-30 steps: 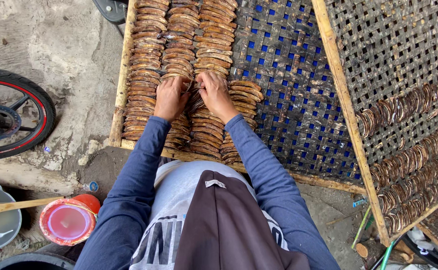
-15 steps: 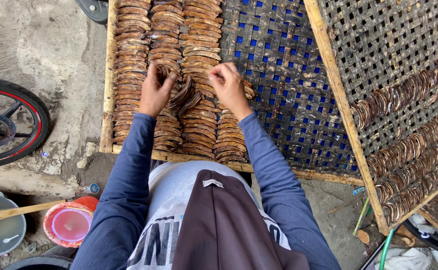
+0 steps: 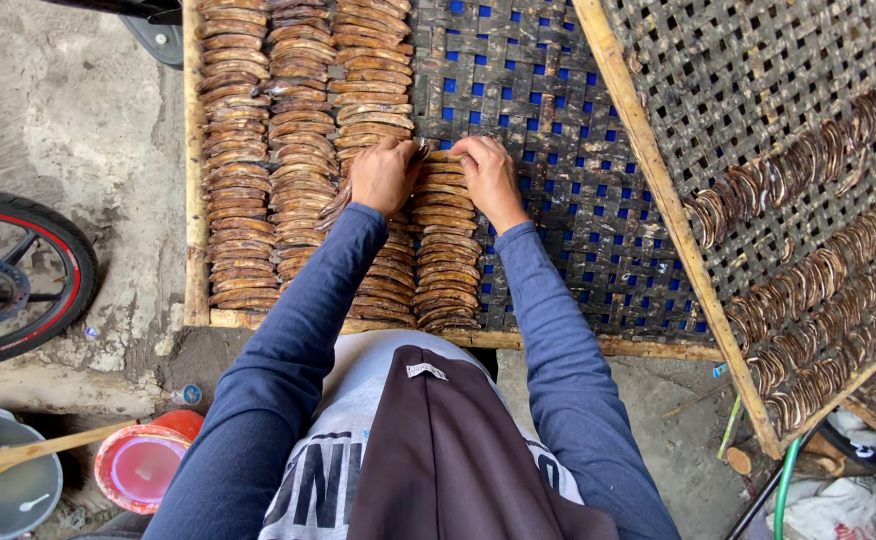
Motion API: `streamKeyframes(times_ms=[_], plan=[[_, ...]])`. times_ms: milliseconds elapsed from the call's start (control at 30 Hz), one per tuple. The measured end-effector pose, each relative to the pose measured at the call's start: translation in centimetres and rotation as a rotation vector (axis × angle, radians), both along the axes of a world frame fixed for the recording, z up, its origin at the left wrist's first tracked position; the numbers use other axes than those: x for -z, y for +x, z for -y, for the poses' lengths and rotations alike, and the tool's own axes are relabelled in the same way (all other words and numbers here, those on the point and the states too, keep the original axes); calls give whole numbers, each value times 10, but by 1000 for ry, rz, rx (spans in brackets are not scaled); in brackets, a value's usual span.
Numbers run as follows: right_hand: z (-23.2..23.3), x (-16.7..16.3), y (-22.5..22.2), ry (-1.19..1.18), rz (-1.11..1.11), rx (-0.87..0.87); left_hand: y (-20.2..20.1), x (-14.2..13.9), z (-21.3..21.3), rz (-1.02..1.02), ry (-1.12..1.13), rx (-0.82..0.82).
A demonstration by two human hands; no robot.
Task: The person sits at woven bamboo drying trays and arranges dried banana slices by hand, picking up handfuls of slices and placing them one by one in rows to spread them evenly across the tray surface. They occasionally move slices between trays and press rows flat as they work.
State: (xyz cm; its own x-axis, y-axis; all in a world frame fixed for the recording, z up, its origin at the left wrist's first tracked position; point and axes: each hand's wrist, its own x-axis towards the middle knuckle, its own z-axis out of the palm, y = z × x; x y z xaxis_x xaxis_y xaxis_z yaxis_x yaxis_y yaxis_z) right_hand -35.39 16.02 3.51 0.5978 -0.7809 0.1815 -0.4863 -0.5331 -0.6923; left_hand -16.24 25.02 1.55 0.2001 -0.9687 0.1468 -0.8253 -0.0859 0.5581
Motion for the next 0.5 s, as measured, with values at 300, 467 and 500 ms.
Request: streamKeyframes(times_ms=[300,467,500], plan=[[-4,31,-10,-136,-173,141,0,1,0,-10,77,-9],[-3,17,-4,20,-102,274,12,-13,-8,-168,-24,-6],[-3,9,1,135,-26,221,13,-17,-11,-206,-21,4]])
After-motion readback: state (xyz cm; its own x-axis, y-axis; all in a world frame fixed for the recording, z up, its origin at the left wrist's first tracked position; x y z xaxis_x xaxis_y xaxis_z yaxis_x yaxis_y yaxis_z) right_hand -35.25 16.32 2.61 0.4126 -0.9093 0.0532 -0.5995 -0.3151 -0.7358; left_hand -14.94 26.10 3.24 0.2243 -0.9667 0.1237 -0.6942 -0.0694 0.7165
